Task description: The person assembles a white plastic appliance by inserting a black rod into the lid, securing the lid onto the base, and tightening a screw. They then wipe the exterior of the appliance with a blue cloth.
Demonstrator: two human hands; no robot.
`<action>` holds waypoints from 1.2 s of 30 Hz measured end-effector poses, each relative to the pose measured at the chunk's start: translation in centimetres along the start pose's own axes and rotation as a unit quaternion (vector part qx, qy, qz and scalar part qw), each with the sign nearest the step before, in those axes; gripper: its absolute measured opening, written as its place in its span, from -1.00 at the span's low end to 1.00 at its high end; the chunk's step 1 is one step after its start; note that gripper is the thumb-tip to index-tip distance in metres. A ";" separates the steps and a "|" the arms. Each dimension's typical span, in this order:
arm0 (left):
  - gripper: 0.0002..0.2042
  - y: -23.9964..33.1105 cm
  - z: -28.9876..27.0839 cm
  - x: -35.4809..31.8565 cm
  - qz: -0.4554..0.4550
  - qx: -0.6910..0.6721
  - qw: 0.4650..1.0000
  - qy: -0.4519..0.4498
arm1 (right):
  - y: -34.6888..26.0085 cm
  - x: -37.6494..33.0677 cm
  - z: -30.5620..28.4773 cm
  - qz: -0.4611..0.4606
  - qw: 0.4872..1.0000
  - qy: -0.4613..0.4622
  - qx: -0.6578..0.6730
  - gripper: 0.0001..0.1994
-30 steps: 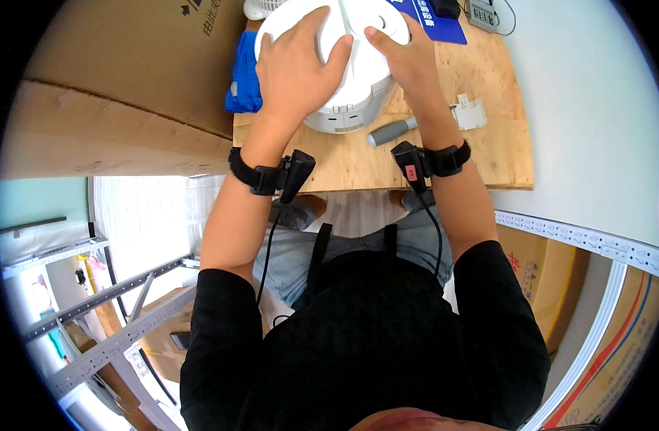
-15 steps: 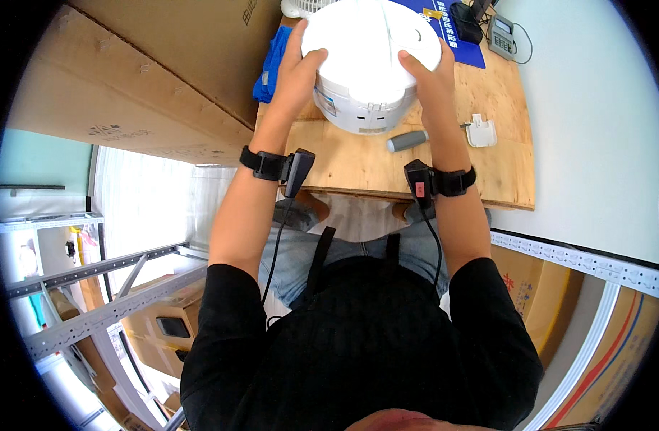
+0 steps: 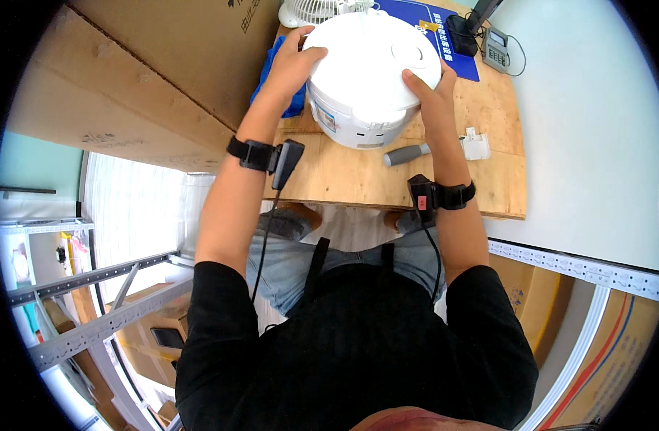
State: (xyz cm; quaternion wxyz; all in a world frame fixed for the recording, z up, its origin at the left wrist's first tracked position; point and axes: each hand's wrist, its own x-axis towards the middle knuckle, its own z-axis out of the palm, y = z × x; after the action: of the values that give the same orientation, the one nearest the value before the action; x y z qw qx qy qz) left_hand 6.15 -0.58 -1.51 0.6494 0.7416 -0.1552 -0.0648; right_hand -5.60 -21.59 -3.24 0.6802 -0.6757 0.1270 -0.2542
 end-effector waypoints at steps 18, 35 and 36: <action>-0.29 1.3 1.3 2.6 0.037 0.218 0.974 -0.040 | -0.4 10.6 -0.6 0.097 0.972 -0.164 -0.137 -0.58; -0.31 1.4 1.4 3.1 0.028 0.186 0.982 -0.036 | -0.4 11.5 -1.4 0.015 0.933 -0.144 -0.330 -0.35; -0.32 1.3 1.2 3.2 0.034 0.193 0.980 -0.028 | -0.7 11.2 -1.2 0.017 0.935 -0.143 -0.324 -0.32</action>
State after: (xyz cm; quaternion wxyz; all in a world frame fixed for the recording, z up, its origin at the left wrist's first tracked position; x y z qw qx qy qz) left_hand 8.57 -2.89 -0.08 0.4909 0.8453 -0.2083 -0.0327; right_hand 3.04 -28.41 -0.71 0.4393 -0.8865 0.1151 -0.0883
